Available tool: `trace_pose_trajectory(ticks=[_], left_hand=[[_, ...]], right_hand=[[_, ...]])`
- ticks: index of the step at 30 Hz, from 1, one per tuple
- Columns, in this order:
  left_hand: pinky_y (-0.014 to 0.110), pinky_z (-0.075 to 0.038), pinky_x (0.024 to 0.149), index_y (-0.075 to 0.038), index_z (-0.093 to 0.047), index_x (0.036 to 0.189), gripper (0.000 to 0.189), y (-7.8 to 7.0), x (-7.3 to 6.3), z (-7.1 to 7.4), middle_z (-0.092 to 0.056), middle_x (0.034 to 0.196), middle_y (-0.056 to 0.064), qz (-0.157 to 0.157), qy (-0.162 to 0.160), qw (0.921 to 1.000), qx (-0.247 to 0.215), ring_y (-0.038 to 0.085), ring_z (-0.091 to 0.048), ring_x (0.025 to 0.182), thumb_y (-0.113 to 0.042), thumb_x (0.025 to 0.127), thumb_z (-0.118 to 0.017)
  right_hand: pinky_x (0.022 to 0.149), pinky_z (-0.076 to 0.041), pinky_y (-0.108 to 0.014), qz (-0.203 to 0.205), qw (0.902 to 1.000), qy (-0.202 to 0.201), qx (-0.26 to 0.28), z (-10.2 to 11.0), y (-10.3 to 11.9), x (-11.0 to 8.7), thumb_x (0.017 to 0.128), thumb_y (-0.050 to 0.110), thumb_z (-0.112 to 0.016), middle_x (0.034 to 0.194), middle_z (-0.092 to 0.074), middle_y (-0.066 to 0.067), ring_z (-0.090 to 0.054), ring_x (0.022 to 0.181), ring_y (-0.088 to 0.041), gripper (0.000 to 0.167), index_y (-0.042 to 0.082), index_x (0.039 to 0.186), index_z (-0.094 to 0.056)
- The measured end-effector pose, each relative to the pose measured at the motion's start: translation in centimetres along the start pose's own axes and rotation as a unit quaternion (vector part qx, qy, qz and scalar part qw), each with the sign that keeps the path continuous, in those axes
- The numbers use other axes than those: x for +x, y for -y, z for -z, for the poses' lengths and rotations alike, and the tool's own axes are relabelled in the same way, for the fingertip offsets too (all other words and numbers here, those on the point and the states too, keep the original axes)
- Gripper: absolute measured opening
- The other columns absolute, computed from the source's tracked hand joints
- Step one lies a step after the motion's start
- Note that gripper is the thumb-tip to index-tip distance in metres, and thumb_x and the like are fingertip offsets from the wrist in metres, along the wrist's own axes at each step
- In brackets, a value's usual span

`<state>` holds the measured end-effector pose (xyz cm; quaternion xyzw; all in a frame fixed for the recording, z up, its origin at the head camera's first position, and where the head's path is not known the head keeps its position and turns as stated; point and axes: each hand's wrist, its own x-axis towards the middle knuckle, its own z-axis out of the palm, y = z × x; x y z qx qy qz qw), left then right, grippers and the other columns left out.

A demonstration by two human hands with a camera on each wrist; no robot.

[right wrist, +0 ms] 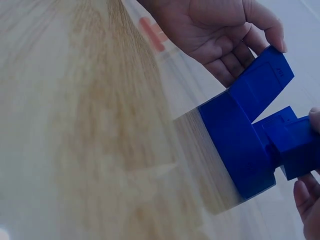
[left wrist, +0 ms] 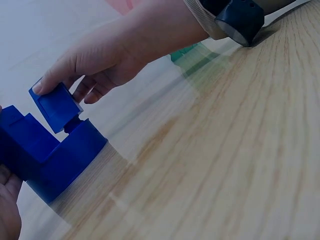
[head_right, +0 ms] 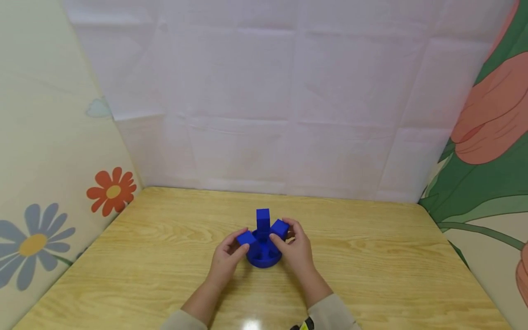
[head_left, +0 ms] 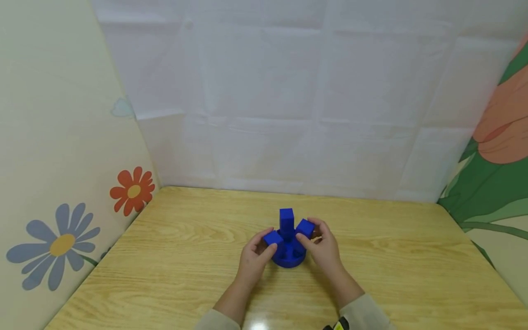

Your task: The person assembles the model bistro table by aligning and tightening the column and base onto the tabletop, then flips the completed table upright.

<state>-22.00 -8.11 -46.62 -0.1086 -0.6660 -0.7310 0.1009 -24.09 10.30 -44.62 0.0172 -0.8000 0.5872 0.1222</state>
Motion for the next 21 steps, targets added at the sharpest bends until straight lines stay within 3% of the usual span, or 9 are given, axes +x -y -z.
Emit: trace_pose_trajectory(ticks=[9, 17, 21], left_hand=[[0.013, -0.049, 0.090, 0.015, -0.051, 0.130, 0.043, 0.0, 0.0, 0.0, -0.056, 0.129, 0.034, -0.002, 0.003, 1.0000, 0.004, -0.004, -0.059, 0.102, 0.006, 0.090, -0.061], [0.012, -0.048, 0.091, 0.016, -0.050, 0.131, 0.043, -0.1, -0.2, 0.0, -0.053, 0.132, 0.035, -0.007, 0.010, 0.9999, 0.001, -0.005, -0.058, 0.105, 0.007, 0.089, -0.060], [0.012, -0.048, 0.091, 0.017, -0.050, 0.130, 0.043, -0.2, -0.1, 0.0, -0.054, 0.131, 0.035, -0.009, 0.007, 0.9999, -0.005, -0.004, -0.059, 0.104, 0.007, 0.089, -0.060]], right_hand=[[0.072, -0.042, -0.021, 0.002, 0.9999, 0.016, 0.003, 0.1, -0.3, -0.3, 0.087, 0.021, -0.075, 0.096, -0.062, -0.009, -0.053, 0.088, -0.015, 0.048, 0.007, 0.129, -0.056], [0.067, -0.044, -0.020, 0.038, 0.9965, 0.038, 0.065, 1.0, -0.3, -0.5, 0.099, 0.011, -0.052, 0.108, -0.061, -0.019, -0.052, 0.081, -0.008, 0.033, -0.001, 0.130, -0.054], [0.062, -0.043, -0.019, 0.040, 0.9957, 0.051, 0.066, 1.2, -0.2, -0.5, 0.098, 0.009, -0.053, 0.103, -0.059, -0.014, -0.049, 0.074, -0.005, 0.037, 0.000, 0.134, -0.052]])
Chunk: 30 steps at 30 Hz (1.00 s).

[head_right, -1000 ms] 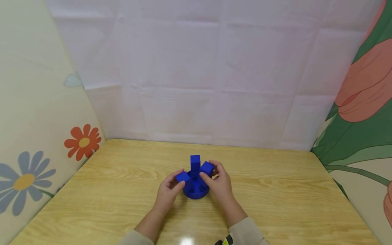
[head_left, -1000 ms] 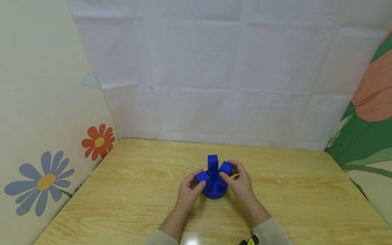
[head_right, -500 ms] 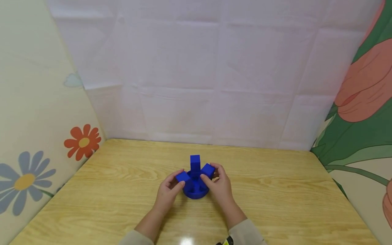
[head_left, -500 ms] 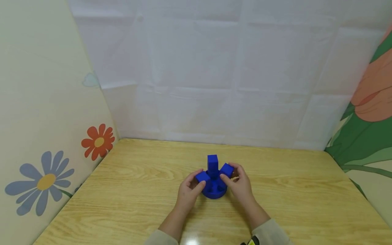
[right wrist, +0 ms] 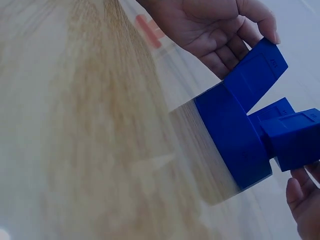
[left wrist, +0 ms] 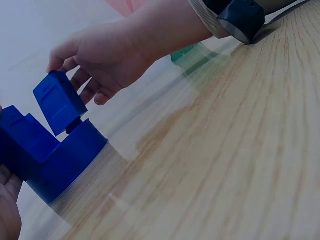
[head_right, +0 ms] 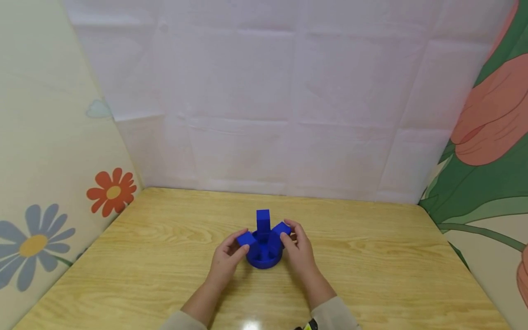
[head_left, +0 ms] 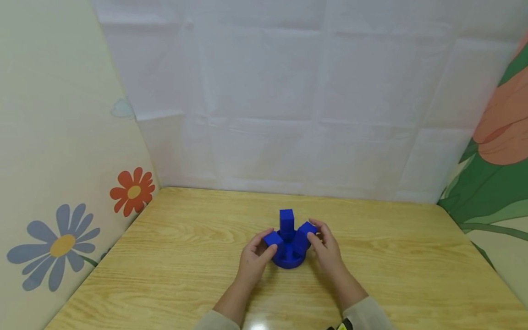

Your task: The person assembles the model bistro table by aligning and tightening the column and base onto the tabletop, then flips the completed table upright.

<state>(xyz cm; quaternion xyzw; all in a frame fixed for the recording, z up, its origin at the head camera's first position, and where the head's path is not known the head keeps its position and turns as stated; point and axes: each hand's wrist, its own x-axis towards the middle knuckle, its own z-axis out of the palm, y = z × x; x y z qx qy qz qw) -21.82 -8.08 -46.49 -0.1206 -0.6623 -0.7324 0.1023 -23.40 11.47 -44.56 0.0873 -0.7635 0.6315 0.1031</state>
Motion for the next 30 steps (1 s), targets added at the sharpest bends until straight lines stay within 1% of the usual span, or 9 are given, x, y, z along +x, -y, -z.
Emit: trace_pose_trajectory(ticks=[3, 6, 9, 12, 15, 21, 23, 26, 30], left_hand=[[0.012, -0.048, 0.091, 0.016, -0.050, 0.130, 0.043, 0.0, 0.0, 0.0, -0.054, 0.131, 0.035, 0.002, -0.001, 1.0000, -0.005, -0.004, -0.059, 0.104, 0.008, 0.089, -0.060], [0.013, -0.048, 0.091, 0.016, -0.051, 0.131, 0.043, 0.0, 0.1, 0.0, -0.054, 0.131, 0.035, 0.006, -0.002, 1.0000, -0.006, -0.004, -0.059, 0.103, 0.008, 0.089, -0.060], [0.013, -0.048, 0.090, 0.016, -0.051, 0.130, 0.044, 0.1, 0.1, 0.0, -0.055, 0.130, 0.035, 0.010, -0.004, 0.9999, -0.009, -0.003, -0.059, 0.102, 0.008, 0.089, -0.060], [0.013, -0.049, 0.090, 0.016, -0.051, 0.131, 0.044, 0.1, 0.1, 0.0, -0.055, 0.129, 0.034, 0.013, -0.004, 0.9999, -0.007, -0.003, -0.060, 0.102, 0.008, 0.089, -0.060], [0.013, -0.049, 0.090, 0.016, -0.051, 0.131, 0.044, 0.2, 0.0, 0.0, -0.055, 0.129, 0.034, 0.010, -0.002, 0.9999, -0.001, -0.004, -0.059, 0.102, 0.008, 0.089, -0.060], [0.013, -0.049, 0.090, 0.017, -0.050, 0.130, 0.043, 0.3, 0.0, 0.1, -0.054, 0.130, 0.035, 0.003, 0.000, 1.0000, 0.006, -0.005, -0.059, 0.104, 0.007, 0.089, -0.060], [0.013, -0.049, 0.090, 0.016, -0.051, 0.130, 0.043, 0.3, 0.0, 0.1, -0.054, 0.131, 0.034, 0.009, 0.000, 1.0000, 0.003, -0.005, -0.059, 0.103, 0.007, 0.089, -0.060], [0.013, -0.048, 0.091, 0.014, -0.051, 0.131, 0.044, 0.2, 0.0, 0.1, -0.054, 0.132, 0.033, 0.019, 0.000, 0.9998, -0.001, -0.004, -0.059, 0.104, 0.008, 0.088, -0.060], [0.012, -0.048, 0.091, 0.013, -0.052, 0.132, 0.044, 0.2, 0.1, 0.2, -0.054, 0.134, 0.032, 0.025, 0.001, 0.9997, 0.003, -0.005, -0.059, 0.105, 0.007, 0.089, -0.060]], right_hand=[[0.059, -0.041, -0.020, -0.006, 0.9999, 0.011, -0.003, 0.1, 0.0, 0.0, 0.098, 0.010, -0.054, 0.098, -0.057, -0.009, -0.047, 0.070, -0.007, 0.040, 0.002, 0.137, -0.051], [0.059, -0.041, -0.020, -0.017, 0.9997, 0.017, -0.001, 0.2, -0.1, 0.0, 0.097, 0.010, -0.056, 0.105, -0.057, -0.012, -0.047, 0.074, -0.007, 0.041, 0.002, 0.136, -0.050], [0.066, -0.043, -0.019, -0.023, 0.9997, 0.013, 0.002, 0.2, -0.4, 0.1, 0.094, 0.010, -0.061, 0.118, -0.055, -0.018, -0.050, 0.084, -0.009, 0.042, -0.002, 0.133, -0.049], [0.076, -0.045, -0.020, -0.032, 0.9994, 0.008, -0.004, 0.4, -0.5, 0.1, 0.093, 0.011, -0.065, 0.122, -0.055, -0.020, -0.052, 0.095, -0.013, 0.043, -0.002, 0.130, -0.047], [0.083, -0.046, -0.020, -0.029, 0.9996, 0.006, 0.002, 0.6, -0.5, -0.1, 0.094, 0.011, -0.063, 0.119, -0.057, -0.018, -0.053, 0.098, -0.010, 0.039, -0.003, 0.128, -0.047], [0.086, -0.048, -0.017, 0.000, 0.9986, 0.017, 0.051, 1.3, -0.6, -0.4, 0.097, -0.001, -0.047, 0.110, -0.058, -0.015, -0.055, 0.094, 0.001, 0.028, -0.010, 0.123, -0.048], [0.087, -0.048, -0.017, -0.002, 0.9985, 0.019, 0.050, 1.5, -0.6, -0.5, 0.096, -0.002, -0.048, 0.109, -0.059, -0.013, -0.055, 0.094, 0.001, 0.027, -0.010, 0.122, -0.048], [0.085, -0.048, -0.018, -0.016, 0.9991, 0.020, 0.034, 1.7, -0.6, -0.7, 0.095, 0.001, -0.055, 0.106, -0.059, -0.011, -0.055, 0.093, -0.003, 0.026, -0.005, 0.120, -0.050], [0.083, -0.049, -0.022, -0.020, 0.9995, 0.025, -0.004, 1.7, -0.3, -1.0, 0.092, 0.006, -0.065, 0.103, -0.062, -0.013, -0.057, 0.093, -0.010, 0.029, 0.001, 0.117, -0.052]])
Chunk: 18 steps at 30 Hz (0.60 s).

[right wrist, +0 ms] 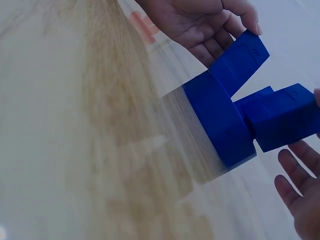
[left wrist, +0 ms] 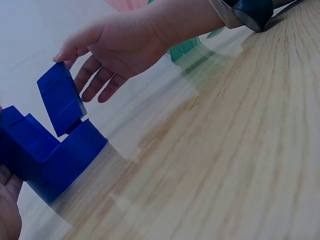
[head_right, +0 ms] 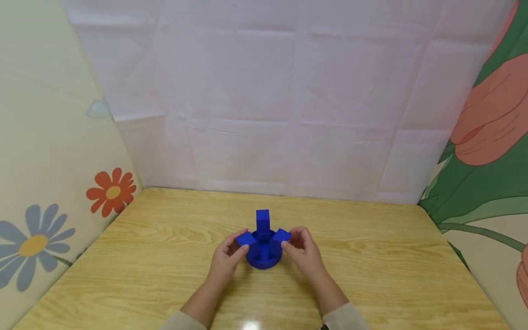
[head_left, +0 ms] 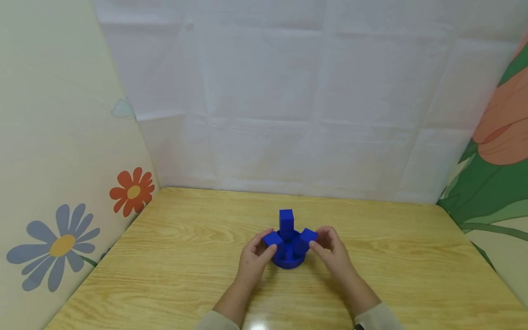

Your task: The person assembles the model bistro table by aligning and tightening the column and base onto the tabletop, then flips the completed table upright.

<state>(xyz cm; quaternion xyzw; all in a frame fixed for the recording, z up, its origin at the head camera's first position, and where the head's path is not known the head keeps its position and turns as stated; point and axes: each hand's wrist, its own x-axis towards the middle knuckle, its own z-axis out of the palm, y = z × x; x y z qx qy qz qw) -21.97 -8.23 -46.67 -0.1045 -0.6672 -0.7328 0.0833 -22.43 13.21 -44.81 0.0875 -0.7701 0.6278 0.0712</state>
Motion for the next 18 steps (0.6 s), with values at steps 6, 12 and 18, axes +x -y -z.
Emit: trace_pose_trajectory(ticks=[6, 12, 18], left_hand=[[0.013, -0.048, 0.091, 0.012, -0.052, 0.132, 0.044, 0.01, 0.02, -0.01, -0.055, 0.133, 0.031, 0.005, -0.002, 1.0000, 0.001, -0.004, -0.059, 0.104, 0.006, 0.089, -0.061], [0.012, -0.048, 0.092, 0.012, -0.052, 0.132, 0.044, 0.02, 0.02, -0.02, -0.054, 0.134, 0.032, 0.003, -0.001, 1.0000, -0.003, -0.004, -0.059, 0.106, 0.006, 0.089, -0.061], [0.012, -0.047, 0.092, 0.012, -0.051, 0.133, 0.044, 0.01, 0.03, -0.02, -0.053, 0.135, 0.032, 0.001, 0.001, 1.0000, 0.000, -0.005, -0.059, 0.106, 0.006, 0.090, -0.061]], right_hand=[[0.087, -0.050, -0.033, 0.016, 0.9963, 0.028, -0.080, -0.10, 0.33, -0.30, 0.090, 0.017, -0.070, 0.108, -0.066, -0.011, -0.060, 0.099, -0.019, 0.047, 0.012, 0.134, -0.054], [0.094, -0.048, -0.039, 0.017, 0.9925, 0.032, -0.117, -0.38, 0.22, -0.14, 0.089, 0.021, -0.072, 0.123, -0.063, -0.009, -0.059, 0.107, -0.021, 0.046, 0.011, 0.132, -0.059], [0.103, -0.043, -0.047, 0.040, 0.9927, 0.036, -0.108, -0.24, 0.17, -0.12, 0.091, 0.020, -0.069, 0.124, -0.062, -0.010, -0.055, 0.116, -0.027, 0.042, 0.004, 0.128, -0.058]])
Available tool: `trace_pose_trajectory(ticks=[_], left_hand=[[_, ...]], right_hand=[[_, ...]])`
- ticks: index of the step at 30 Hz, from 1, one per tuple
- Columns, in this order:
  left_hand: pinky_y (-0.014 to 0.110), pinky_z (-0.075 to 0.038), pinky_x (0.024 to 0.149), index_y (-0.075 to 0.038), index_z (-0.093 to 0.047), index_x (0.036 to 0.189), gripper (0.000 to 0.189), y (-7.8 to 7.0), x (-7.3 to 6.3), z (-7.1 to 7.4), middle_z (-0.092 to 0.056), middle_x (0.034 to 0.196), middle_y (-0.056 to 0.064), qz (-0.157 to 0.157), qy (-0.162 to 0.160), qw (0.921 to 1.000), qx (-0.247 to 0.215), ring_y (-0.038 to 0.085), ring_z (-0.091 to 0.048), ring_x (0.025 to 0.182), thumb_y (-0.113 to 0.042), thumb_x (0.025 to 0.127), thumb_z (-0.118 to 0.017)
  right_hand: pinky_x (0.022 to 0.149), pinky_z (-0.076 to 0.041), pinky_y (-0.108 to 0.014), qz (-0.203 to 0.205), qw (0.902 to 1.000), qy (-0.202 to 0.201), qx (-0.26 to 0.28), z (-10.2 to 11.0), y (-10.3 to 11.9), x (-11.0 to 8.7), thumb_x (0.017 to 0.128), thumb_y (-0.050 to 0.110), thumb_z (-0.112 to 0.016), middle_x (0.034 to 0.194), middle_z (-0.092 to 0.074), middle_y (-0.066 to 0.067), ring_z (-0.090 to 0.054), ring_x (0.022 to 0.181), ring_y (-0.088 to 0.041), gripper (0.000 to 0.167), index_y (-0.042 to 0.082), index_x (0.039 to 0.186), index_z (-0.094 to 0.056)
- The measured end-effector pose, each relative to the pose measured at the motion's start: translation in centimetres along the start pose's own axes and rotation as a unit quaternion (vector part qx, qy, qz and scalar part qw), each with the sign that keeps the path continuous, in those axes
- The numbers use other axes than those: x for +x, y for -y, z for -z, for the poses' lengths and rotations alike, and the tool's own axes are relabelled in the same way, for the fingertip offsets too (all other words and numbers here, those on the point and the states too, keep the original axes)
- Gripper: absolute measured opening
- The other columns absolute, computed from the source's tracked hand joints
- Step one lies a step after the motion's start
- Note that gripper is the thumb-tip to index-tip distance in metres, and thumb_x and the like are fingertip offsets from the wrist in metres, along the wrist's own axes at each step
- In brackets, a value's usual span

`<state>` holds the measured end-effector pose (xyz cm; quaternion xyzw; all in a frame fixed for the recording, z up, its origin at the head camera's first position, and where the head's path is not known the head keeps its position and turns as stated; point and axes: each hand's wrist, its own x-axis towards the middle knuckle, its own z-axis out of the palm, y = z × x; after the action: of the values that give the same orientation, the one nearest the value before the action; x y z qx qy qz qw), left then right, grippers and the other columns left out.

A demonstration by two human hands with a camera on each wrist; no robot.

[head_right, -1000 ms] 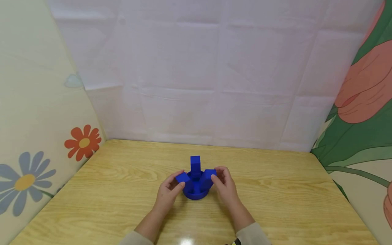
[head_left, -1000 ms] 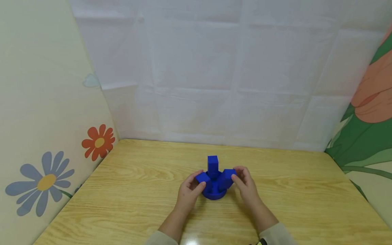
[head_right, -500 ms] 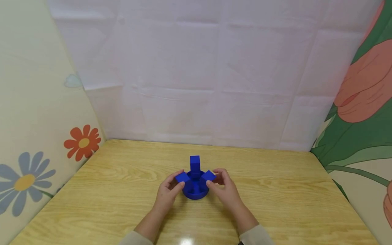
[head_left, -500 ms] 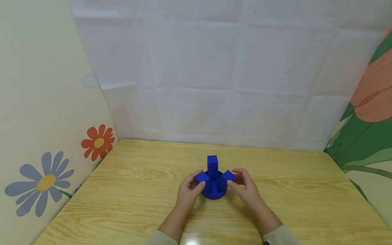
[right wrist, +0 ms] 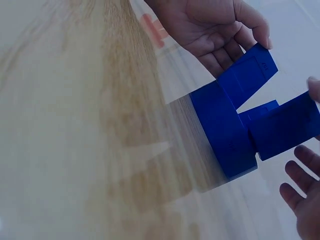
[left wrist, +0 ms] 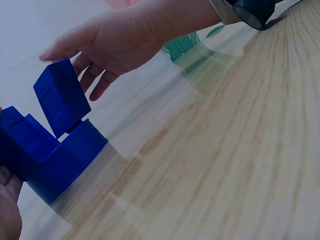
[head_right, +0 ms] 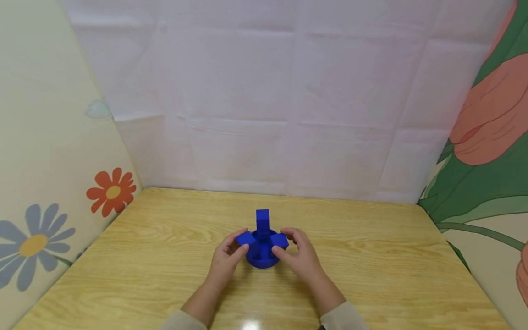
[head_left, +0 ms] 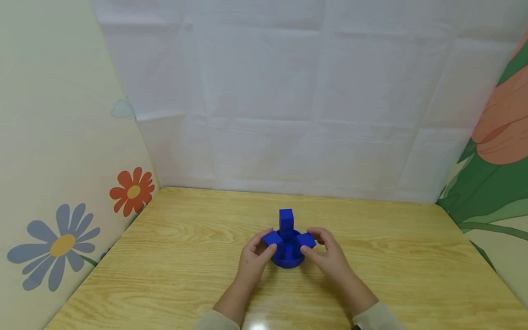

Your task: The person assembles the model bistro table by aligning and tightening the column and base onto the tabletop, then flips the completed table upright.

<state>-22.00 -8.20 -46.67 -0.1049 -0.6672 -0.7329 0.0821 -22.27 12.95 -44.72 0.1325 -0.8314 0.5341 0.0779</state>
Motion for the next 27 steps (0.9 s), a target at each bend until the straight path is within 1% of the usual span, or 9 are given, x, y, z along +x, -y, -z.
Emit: trace_pose_trajectory(ticks=[2, 4, 6, 9, 12, 15, 19, 24, 27], left_hand=[[0.012, -0.048, 0.092, 0.012, -0.052, 0.132, 0.044, 0.0, 0.0, 0.0, -0.053, 0.135, 0.032, 0.000, 0.000, 1.0000, -0.001, -0.005, -0.059, 0.106, 0.006, 0.090, -0.061], [0.012, -0.048, 0.091, 0.013, -0.052, 0.132, 0.044, 0.0, 0.0, 0.0, -0.054, 0.134, 0.032, 0.000, 0.000, 1.0000, -0.001, -0.005, -0.059, 0.105, 0.006, 0.089, -0.061], [0.012, -0.048, 0.091, 0.012, -0.052, 0.132, 0.044, 0.0, 0.0, 0.0, -0.054, 0.134, 0.031, 0.002, 0.000, 1.0000, 0.000, -0.005, -0.059, 0.105, 0.005, 0.089, -0.061], [0.012, -0.048, 0.091, 0.012, -0.052, 0.132, 0.044, 0.0, 0.0, 0.0, -0.054, 0.134, 0.031, 0.005, -0.002, 1.0000, 0.004, -0.005, -0.059, 0.105, 0.005, 0.089, -0.061], [0.012, -0.048, 0.091, 0.011, -0.053, 0.132, 0.044, 0.0, 0.0, 0.0, -0.054, 0.134, 0.031, 0.004, -0.003, 1.0000, 0.006, -0.005, -0.059, 0.105, 0.005, 0.089, -0.061], [0.012, -0.048, 0.091, 0.012, -0.052, 0.132, 0.044, 0.0, 0.0, 0.0, -0.055, 0.133, 0.031, 0.001, -0.003, 1.0000, 0.006, -0.005, -0.059, 0.104, 0.006, 0.089, -0.061], [0.012, -0.048, 0.091, 0.012, -0.052, 0.132, 0.044, 0.0, 0.1, 0.0, -0.055, 0.133, 0.031, 0.000, -0.003, 1.0000, 0.009, -0.005, -0.059, 0.104, 0.006, 0.089, -0.061], [0.013, -0.048, 0.091, 0.011, -0.053, 0.132, 0.044, 0.0, 0.0, 0.0, -0.056, 0.132, 0.030, 0.002, -0.003, 0.9999, 0.014, -0.004, -0.059, 0.104, 0.005, 0.090, -0.061], [0.013, -0.048, 0.091, 0.010, -0.053, 0.133, 0.044, -0.1, 0.0, 0.0, -0.056, 0.133, 0.030, 0.005, -0.001, 0.9999, 0.015, -0.004, -0.059, 0.105, 0.004, 0.090, -0.062]], right_hand=[[0.107, -0.040, -0.049, 0.017, 0.9998, 0.003, 0.007, 0.2, 0.0, 0.0, 0.095, 0.017, -0.064, 0.127, -0.062, -0.011, -0.053, 0.122, -0.030, 0.036, 0.003, 0.127, -0.058], [0.108, -0.040, -0.046, 0.029, 0.9994, 0.006, 0.019, 0.5, -0.1, -0.1, 0.097, 0.012, -0.057, 0.127, -0.063, -0.011, -0.052, 0.126, -0.029, 0.030, 0.003, 0.125, -0.060], [0.107, -0.042, -0.037, 0.037, 0.9984, 0.015, 0.039, 0.8, -0.1, 0.0, 0.098, 0.007, -0.051, 0.127, -0.064, -0.013, -0.052, 0.126, -0.022, 0.029, 0.002, 0.124, -0.061], [0.100, -0.044, -0.024, 0.056, 0.9960, 0.030, 0.062, 1.2, -0.2, 0.0, 0.095, 0.002, -0.049, 0.125, -0.064, -0.019, -0.054, 0.119, -0.006, 0.031, -0.002, 0.124, -0.061], [0.098, -0.045, -0.023, 0.072, 0.9946, 0.040, 0.064, 1.4, -0.2, 0.1, 0.094, 0.002, -0.053, 0.123, -0.064, -0.023, -0.054, 0.113, 0.002, 0.031, -0.006, 0.124, -0.060], [0.100, -0.046, -0.028, 0.062, 0.9961, 0.039, 0.049, 1.4, -0.2, 0.1, 0.093, 0.005, -0.060, 0.121, -0.065, -0.021, -0.057, 0.113, -0.008, 0.031, -0.004, 0.122, -0.061], [0.104, -0.044, -0.037, 0.024, 0.9984, 0.040, 0.031, 1.2, 0.2, 0.2, 0.089, 0.011, -0.069, 0.119, -0.066, -0.014, -0.057, 0.116, -0.025, 0.032, 0.001, 0.119, -0.062], [0.106, -0.041, -0.044, -0.016, 0.9992, 0.027, 0.026, 0.3, 0.6, 0.3, 0.085, 0.012, -0.074, 0.115, -0.065, -0.010, -0.057, 0.114, -0.026, 0.031, 0.005, 0.114, -0.063], [0.104, -0.041, -0.045, -0.022, 0.9994, 0.011, 0.025, -0.2, 0.9, 0.4, 0.085, 0.013, -0.075, 0.112, -0.066, -0.008, -0.057, 0.112, -0.023, 0.030, 0.006, 0.111, -0.062]])
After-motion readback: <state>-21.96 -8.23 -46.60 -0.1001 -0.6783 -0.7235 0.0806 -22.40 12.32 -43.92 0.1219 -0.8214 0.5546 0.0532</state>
